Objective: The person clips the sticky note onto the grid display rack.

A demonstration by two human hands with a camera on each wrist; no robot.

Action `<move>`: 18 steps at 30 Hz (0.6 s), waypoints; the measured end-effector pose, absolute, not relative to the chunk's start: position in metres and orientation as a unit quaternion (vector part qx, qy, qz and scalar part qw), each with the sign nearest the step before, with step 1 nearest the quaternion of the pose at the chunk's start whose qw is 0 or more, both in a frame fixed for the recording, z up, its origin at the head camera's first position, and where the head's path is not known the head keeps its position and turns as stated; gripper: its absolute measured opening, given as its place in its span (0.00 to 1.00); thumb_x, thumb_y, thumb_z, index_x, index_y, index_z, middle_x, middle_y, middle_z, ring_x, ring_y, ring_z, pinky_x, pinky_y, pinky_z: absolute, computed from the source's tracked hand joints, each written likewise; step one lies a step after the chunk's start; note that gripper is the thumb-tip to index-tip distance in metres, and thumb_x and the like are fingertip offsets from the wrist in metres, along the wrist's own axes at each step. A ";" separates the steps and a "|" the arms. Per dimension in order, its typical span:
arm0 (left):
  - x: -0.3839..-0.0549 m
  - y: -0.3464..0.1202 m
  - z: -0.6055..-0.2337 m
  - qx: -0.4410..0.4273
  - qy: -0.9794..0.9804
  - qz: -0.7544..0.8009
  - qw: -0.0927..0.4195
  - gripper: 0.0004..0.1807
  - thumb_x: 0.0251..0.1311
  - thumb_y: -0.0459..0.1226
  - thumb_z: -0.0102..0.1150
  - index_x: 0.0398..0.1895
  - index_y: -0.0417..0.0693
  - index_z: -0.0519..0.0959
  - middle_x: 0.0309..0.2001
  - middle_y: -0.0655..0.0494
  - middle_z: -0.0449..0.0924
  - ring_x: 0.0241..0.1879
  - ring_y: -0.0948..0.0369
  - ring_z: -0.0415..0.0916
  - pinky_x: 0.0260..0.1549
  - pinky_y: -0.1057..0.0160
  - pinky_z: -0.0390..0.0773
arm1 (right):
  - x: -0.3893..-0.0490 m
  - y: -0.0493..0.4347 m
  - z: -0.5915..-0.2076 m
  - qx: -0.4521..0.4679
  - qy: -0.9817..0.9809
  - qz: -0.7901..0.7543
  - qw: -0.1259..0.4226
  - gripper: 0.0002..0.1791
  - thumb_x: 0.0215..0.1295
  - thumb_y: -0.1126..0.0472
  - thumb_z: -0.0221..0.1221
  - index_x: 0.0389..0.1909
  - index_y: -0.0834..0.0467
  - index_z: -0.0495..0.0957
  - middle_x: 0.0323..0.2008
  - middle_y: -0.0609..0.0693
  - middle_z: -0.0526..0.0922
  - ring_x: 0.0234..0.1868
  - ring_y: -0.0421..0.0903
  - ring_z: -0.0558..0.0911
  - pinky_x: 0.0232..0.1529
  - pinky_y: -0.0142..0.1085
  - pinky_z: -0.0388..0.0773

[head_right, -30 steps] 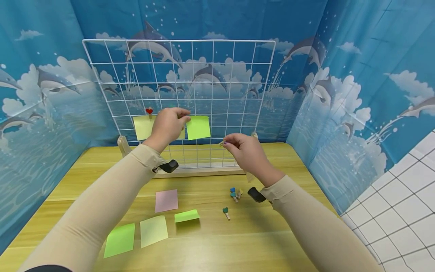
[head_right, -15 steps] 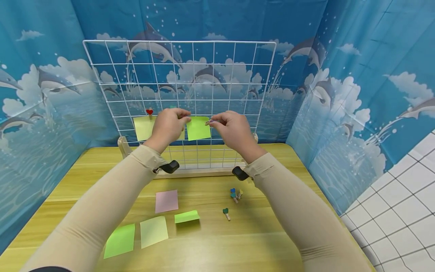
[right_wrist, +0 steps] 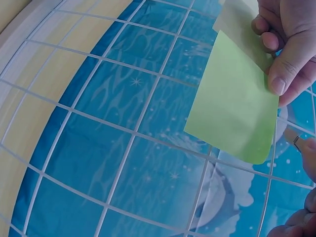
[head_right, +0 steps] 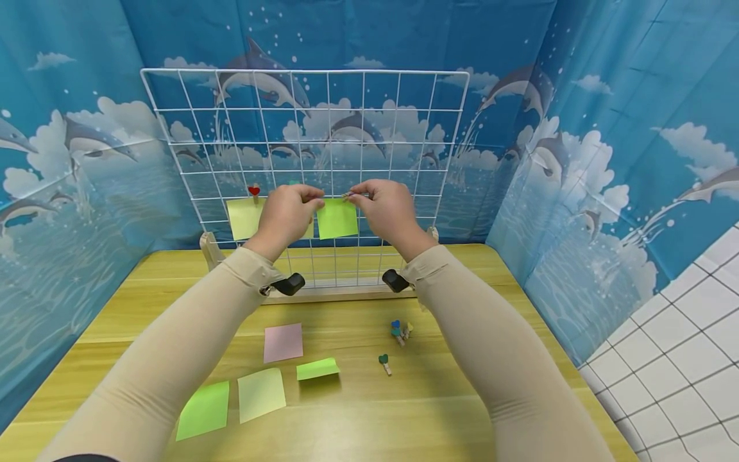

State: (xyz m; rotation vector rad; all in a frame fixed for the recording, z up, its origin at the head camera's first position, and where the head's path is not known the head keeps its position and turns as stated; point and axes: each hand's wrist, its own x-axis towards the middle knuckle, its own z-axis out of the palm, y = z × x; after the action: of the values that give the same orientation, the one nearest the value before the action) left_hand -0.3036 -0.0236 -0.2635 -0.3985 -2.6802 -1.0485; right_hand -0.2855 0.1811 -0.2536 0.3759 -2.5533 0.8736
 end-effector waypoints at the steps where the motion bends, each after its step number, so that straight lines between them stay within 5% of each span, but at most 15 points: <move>1: -0.304 -0.024 -0.263 -0.136 -0.916 -0.358 0.118 0.18 0.80 0.47 0.54 0.66 0.57 0.83 0.58 0.57 0.87 0.18 0.57 0.67 0.18 0.63 0.66 | -0.286 0.180 -0.254 0.135 -0.916 0.314 0.209 0.15 0.79 0.51 0.60 0.55 0.52 0.89 0.32 0.52 0.90 0.13 0.45 0.61 0.17 0.36 0.58; 18: -0.304 -0.024 -0.263 -0.138 -0.915 -0.357 0.125 0.18 0.80 0.46 0.55 0.65 0.56 0.84 0.58 0.56 0.87 0.30 0.56 0.77 0.24 0.61 0.71 | -0.289 0.176 -0.252 0.134 -0.915 0.314 0.215 0.15 0.79 0.52 0.60 0.54 0.54 0.89 0.47 0.52 0.92 0.13 0.46 0.62 0.17 0.36 0.59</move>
State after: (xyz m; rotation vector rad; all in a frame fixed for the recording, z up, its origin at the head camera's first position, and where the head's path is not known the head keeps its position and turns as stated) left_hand -0.3036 -0.0235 -0.2629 -0.4034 -2.6674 -1.0397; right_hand -0.2887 0.1759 -0.2523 0.3704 -2.5367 0.8707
